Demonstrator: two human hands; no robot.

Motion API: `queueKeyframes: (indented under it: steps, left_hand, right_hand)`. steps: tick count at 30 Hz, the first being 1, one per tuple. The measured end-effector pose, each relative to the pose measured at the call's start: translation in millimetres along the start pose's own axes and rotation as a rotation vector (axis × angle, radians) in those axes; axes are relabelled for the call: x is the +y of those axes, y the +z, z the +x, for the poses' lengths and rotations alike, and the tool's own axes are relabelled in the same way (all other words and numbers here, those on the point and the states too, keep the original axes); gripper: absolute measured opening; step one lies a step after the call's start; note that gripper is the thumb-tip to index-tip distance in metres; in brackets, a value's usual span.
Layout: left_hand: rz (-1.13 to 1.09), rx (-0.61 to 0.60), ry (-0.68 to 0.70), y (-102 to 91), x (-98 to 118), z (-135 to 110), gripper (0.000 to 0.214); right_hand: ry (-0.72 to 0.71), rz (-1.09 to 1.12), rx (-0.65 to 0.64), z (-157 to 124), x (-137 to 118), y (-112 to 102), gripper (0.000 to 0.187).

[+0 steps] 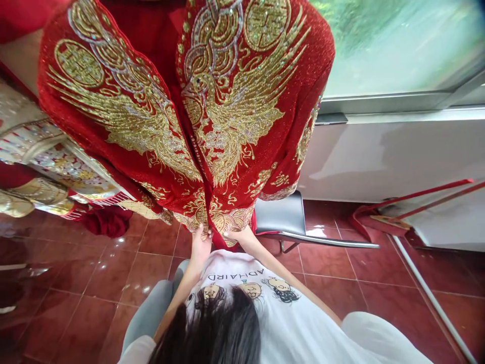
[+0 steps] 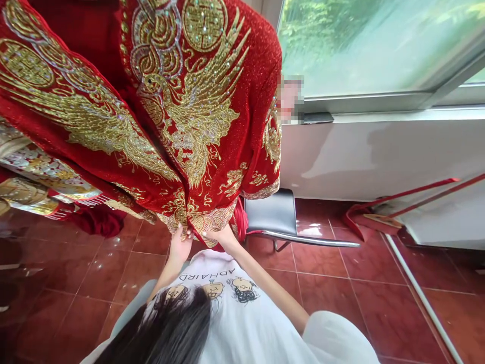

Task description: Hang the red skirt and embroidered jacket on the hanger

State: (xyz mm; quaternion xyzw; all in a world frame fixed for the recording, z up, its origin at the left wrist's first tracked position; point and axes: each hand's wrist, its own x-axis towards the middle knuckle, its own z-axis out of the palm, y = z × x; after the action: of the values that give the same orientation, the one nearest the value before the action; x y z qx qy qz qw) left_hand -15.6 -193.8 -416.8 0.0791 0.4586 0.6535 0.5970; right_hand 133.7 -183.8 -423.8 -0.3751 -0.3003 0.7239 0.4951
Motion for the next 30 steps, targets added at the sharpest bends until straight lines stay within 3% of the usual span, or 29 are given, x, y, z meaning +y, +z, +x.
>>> queueKeyframes:
  steps: [6, 10, 15, 21, 30]
  left_hand:
    - [0.028, 0.026, -0.019, -1.1, 3.5, -7.4, 0.035]
    - [0.068, 0.049, -0.056, 0.2, -4.2, -13.5, 0.038]
    - [0.103, 0.056, -0.079, 3.9, -11.5, -20.9, 0.032]
    - [0.118, 0.056, -0.057, 2.9, -9.5, -23.6, 0.036]
    - [0.131, 0.038, -0.028, 6.8, -15.7, -26.8, 0.039]
  right_hand:
    - [0.043, 0.004, 0.167, -0.7, 2.4, -0.6, 0.067]
    - [0.032, 0.104, 0.121, -0.5, -0.3, 7.8, 0.065]
    - [0.067, 0.229, 0.176, -4.0, -10.5, 19.7, 0.055]
    - [0.108, 0.243, 0.243, -6.2, -10.2, 18.5, 0.05]
    - [0.1, 0.254, 0.231, -13.7, -11.9, 24.9, 0.045]
